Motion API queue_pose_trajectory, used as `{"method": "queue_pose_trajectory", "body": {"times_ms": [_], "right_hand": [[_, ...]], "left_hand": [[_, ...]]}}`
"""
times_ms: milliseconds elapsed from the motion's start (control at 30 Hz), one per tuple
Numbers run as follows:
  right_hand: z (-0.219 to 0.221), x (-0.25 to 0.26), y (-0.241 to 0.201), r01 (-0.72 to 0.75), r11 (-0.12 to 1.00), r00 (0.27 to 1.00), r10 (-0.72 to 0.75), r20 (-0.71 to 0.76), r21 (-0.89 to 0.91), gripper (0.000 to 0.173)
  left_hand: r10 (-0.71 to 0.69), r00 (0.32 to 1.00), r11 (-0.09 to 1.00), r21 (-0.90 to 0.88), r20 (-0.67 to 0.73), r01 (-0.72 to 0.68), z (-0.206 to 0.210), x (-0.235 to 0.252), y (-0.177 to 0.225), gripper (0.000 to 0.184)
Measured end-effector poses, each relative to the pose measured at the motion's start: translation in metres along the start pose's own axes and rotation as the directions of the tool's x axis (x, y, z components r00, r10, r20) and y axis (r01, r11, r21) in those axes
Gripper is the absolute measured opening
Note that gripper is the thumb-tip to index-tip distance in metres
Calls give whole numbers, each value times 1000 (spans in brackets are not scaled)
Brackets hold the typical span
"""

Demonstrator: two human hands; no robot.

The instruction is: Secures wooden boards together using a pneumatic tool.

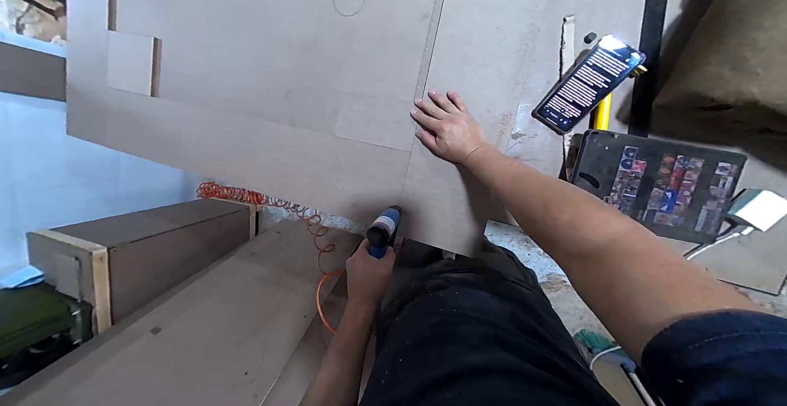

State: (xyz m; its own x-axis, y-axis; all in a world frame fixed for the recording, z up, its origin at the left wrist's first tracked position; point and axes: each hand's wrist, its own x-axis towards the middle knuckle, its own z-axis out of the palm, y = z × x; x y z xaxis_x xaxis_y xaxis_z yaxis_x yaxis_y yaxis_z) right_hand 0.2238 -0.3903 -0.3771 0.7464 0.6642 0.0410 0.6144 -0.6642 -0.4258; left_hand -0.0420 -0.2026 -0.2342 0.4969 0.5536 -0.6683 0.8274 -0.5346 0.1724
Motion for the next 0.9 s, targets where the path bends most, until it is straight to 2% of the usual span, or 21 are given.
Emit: {"method": "queue_pose_trajectory", "body": {"times_ms": [433, 900], "right_hand": [[1, 0, 2, 8, 1000, 1000, -8, -8, 24, 53], [3, 0, 4, 19, 998, 999, -17, -42, 51, 51]], "left_hand": [[-16, 1000, 995, 98, -18, 17, -7, 15, 58, 25], [6, 999, 1000, 23, -39, -6, -7, 28, 97, 22]]}}
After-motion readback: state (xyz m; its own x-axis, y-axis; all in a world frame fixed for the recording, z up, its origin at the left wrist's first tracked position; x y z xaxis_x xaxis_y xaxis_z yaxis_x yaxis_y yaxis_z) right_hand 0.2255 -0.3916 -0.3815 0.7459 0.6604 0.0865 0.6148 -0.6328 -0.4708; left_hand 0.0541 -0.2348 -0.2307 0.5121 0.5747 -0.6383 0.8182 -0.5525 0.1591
